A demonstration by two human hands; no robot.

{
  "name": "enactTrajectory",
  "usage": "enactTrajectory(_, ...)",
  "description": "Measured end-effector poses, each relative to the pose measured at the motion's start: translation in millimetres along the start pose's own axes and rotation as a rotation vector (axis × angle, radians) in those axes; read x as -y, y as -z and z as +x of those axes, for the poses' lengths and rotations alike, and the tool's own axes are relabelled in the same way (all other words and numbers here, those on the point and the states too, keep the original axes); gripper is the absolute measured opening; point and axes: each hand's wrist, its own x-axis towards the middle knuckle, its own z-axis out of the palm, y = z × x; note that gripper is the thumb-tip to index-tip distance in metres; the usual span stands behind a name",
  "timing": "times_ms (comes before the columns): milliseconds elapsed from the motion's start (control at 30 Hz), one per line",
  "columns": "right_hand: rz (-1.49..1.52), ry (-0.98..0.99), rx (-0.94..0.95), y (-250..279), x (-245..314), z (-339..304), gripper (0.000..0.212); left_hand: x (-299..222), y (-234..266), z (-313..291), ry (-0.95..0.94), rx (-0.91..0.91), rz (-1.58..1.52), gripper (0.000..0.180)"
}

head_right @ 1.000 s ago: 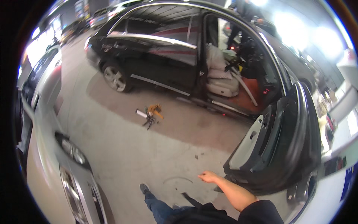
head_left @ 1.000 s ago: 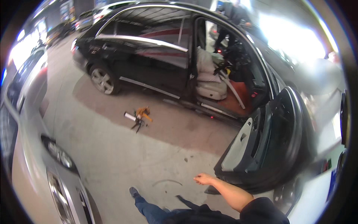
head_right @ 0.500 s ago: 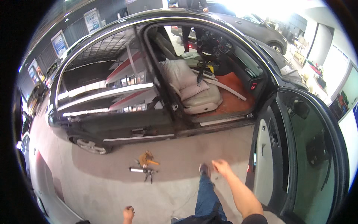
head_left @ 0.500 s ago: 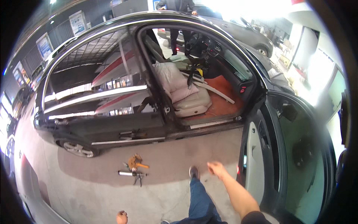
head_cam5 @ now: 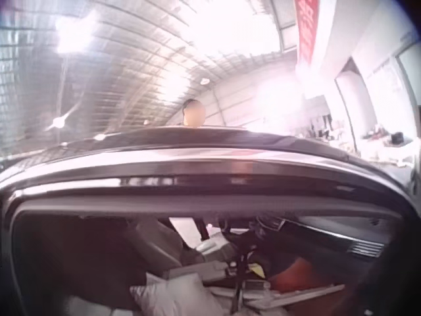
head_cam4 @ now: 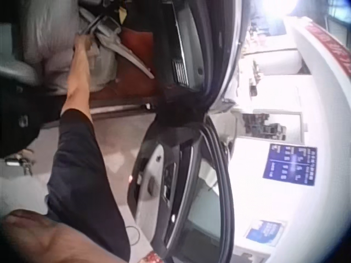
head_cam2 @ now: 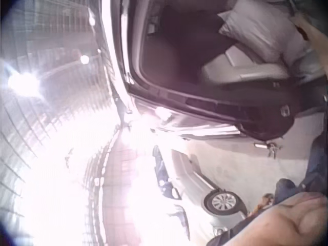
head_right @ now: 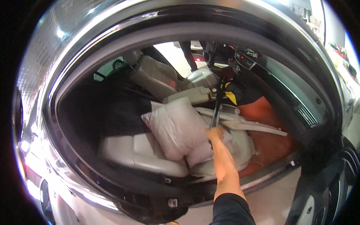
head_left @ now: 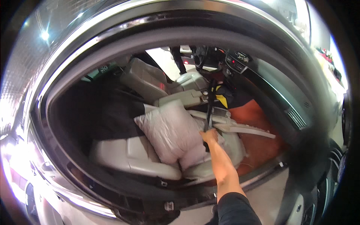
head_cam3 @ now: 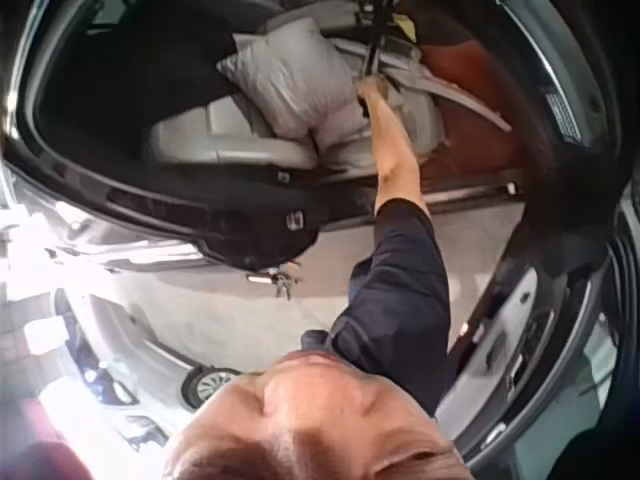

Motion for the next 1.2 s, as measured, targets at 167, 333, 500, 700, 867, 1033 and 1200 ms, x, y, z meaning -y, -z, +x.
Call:
enactTrajectory(167,0.070,-0.157,0.057,5.2,8.4,42.8,0.068,-56.2,34.4,5.7,-0.045,-0.143,0.033,0.053)
enactTrajectory(333,0.029,-0.072,0.013,54.2,22.8,2.8,0.062,-114.1,42.1,-38.6,-0.148,-0.108,0.125,0.051)
enactTrajectory(500,-0.112,0.048,0.035,137.1,-17.7,-73.6,0.052,-255.9,31.4,-75.1,-0.516,0.087,0.212,0.045)
enactTrajectory(700,0.045,0.141,0.010,220.3,-97.9,-324.1,0.059,-471.3,-46.0,-68.1,-1.019,0.407,0.340,0.056)
enactTrajectory(867,0.040,-0.106,0.143,297.1,-157.6,-601.0,0.057,-561.0,-150.5,-112.5,-0.658,0.956,-0.217,0.076)
enactTrajectory(1033,0.258,-0.092,0.026,325.1,-213.8,-783.4,0.053,-467.5,-195.9,-158.0,-0.027,1.697,-0.341,0.068)
enactTrajectory(1200,0.107,-0.262,-0.037,355.3,-224.7,-901.9,0.047,-353.9,-181.4,-237.5,-0.138,1.619,0.162,0.058)
